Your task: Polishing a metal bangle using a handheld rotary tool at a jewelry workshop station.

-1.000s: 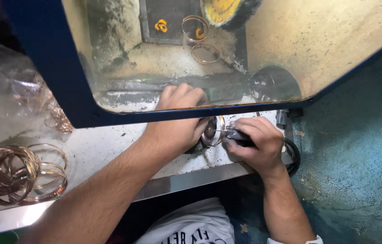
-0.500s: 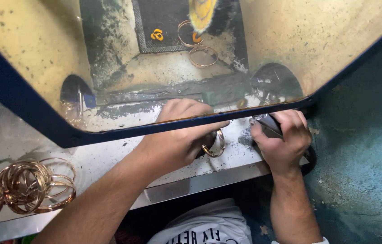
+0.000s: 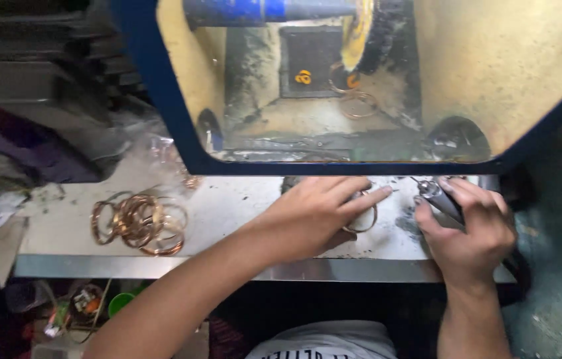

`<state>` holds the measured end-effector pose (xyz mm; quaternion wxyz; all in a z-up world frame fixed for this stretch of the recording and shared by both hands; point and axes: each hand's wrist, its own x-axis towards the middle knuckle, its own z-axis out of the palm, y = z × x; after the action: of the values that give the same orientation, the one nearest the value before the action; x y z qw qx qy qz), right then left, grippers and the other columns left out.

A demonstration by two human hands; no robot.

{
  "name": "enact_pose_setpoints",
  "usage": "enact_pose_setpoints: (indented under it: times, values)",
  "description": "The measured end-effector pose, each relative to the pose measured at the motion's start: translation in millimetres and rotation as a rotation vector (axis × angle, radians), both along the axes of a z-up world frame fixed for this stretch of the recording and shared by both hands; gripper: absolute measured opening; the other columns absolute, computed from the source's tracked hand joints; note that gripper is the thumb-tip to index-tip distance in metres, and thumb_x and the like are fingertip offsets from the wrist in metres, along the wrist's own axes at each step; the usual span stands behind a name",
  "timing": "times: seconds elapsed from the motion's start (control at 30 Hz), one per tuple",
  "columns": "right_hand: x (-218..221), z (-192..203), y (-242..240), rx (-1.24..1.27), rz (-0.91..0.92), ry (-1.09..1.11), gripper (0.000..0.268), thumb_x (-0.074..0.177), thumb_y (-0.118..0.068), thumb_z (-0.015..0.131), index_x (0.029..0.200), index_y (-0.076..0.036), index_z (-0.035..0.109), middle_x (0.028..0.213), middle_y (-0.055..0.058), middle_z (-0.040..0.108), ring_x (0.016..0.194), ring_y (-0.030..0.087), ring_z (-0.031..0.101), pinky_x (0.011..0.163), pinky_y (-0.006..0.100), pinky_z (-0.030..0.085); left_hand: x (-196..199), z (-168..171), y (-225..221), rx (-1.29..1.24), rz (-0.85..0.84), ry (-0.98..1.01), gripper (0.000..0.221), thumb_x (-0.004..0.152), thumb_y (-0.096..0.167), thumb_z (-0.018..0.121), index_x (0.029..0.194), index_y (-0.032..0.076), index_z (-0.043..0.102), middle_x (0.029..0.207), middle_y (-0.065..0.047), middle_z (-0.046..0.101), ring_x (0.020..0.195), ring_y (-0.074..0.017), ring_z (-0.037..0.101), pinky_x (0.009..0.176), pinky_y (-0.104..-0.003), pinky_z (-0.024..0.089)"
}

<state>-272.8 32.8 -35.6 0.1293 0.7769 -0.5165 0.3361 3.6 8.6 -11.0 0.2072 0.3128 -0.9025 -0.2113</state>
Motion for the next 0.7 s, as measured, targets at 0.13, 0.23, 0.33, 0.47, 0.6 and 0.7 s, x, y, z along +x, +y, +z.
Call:
enact_pose_setpoints:
  times: [0.13,0.23,0.33,0.47,0.6,0.7]
  values:
    - [-4,-3,3,0.016,-0.012,0.002,0.024,0.093,-0.008,0.086,0.114,0.002,0.078,0.115,0.017,0.079,0.105,0.034,0.074,0.103,0.046,0.055,30,36,28,-0.133,-0.046,-0.178,0.064,0.093,0.016,0.067,0.152,0.012,0.044,0.154,-0.010,0.047,0.134,-0.0299,0.050,0.107,-0.044,0.040]
    - [-5,-3,3,0.015,-0.013,-0.010,0.022,0.096,-0.011,0.085,0.113,0.002,0.079,0.114,0.018,0.079,0.103,0.035,0.074,0.101,0.047,0.056,83,45,54,-0.104,0.041,-0.237,0.057,0.090,0.015,0.070,0.144,0.009,0.050,0.153,-0.016,0.051,0.128,-0.0348,0.055,0.104,-0.048,0.044]
    - [-3,0,3,0.026,-0.002,-0.024,0.023,0.101,-0.016,0.084,0.112,0.004,0.080,0.113,0.017,0.080,0.102,0.035,0.074,0.099,0.047,0.056,143,63,77,0.058,0.311,-0.340,0.061,0.083,0.029,0.078,0.138,0.011,0.057,0.143,-0.016,0.060,0.123,-0.0366,0.059,0.103,-0.053,0.046]
    - [-1,2,2,0.015,0.028,-0.024,0.032,0.106,-0.025,0.081,0.109,0.007,0.079,0.110,0.019,0.080,0.100,0.035,0.075,0.097,0.047,0.056,204,73,93,0.067,0.602,-0.559,0.073,0.077,0.036,0.074,0.141,0.006,0.055,0.145,-0.017,0.061,0.126,-0.0362,0.061,0.106,-0.054,0.048]
    - [0,6,3,0.066,0.013,0.004,0.030,0.105,-0.024,0.079,0.112,0.006,0.077,0.113,0.020,0.079,0.104,0.036,0.075,0.100,0.047,0.054,221,56,98,-0.040,0.572,-0.571,0.091,0.070,0.042,0.079,0.146,-0.001,0.053,0.148,-0.019,0.058,0.134,-0.0384,0.055,0.111,-0.051,0.045]
    - [2,11,1,0.080,0.018,-0.021,0.023,0.099,-0.015,0.082,0.108,0.005,0.076,0.110,0.018,0.078,0.101,0.036,0.073,0.098,0.046,0.052,196,47,101,-0.123,0.606,-0.444,0.088,0.068,0.045,0.083,0.142,0.002,0.061,0.153,-0.021,0.059,0.131,-0.0428,0.058,0.111,-0.054,0.046]
